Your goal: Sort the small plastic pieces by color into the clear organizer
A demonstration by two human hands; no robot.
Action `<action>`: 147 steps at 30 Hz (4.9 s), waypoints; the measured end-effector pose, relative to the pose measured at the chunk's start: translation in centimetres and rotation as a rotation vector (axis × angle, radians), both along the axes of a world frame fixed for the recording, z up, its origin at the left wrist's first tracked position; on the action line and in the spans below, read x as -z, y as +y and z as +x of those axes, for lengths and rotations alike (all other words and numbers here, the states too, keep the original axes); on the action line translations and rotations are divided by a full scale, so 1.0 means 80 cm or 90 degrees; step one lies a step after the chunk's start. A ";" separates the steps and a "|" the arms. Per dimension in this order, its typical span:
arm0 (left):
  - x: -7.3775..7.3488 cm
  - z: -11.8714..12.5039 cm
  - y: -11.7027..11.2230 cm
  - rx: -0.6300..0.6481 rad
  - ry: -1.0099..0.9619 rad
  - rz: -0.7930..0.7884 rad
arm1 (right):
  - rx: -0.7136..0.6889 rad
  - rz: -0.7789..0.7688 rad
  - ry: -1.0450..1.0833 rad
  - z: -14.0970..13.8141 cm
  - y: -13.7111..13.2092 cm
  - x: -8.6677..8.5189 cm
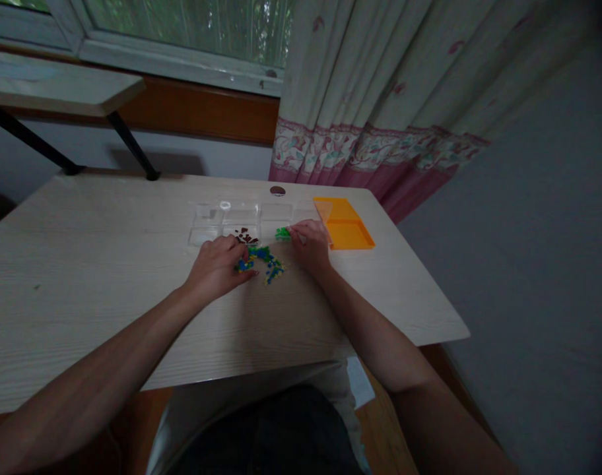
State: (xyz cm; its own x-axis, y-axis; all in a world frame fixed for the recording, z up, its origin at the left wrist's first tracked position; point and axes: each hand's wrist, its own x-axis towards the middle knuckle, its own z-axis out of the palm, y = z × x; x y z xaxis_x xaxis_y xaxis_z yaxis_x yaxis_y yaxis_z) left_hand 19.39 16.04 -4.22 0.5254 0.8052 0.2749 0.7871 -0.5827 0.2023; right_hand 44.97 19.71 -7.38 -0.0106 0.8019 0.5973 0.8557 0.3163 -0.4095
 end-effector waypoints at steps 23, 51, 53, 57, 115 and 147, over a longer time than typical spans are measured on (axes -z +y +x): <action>0.012 0.009 -0.002 0.012 0.053 0.051 | -0.027 -0.045 -0.026 -0.007 -0.005 -0.007; 0.020 0.024 -0.009 0.028 0.083 0.095 | -0.041 -0.041 -0.030 -0.013 -0.012 -0.011; 0.021 0.026 -0.010 0.024 0.078 0.095 | -0.042 -0.039 -0.028 -0.013 -0.012 -0.011; 0.019 0.026 -0.007 0.015 0.050 0.086 | -0.053 -0.036 -0.030 -0.014 -0.015 -0.013; 0.025 0.003 0.022 0.013 -0.330 -0.015 | 0.005 0.026 0.006 -0.002 0.003 0.004; 0.029 0.027 0.002 0.091 -0.032 0.064 | -0.138 0.009 0.014 -0.037 -0.031 -0.022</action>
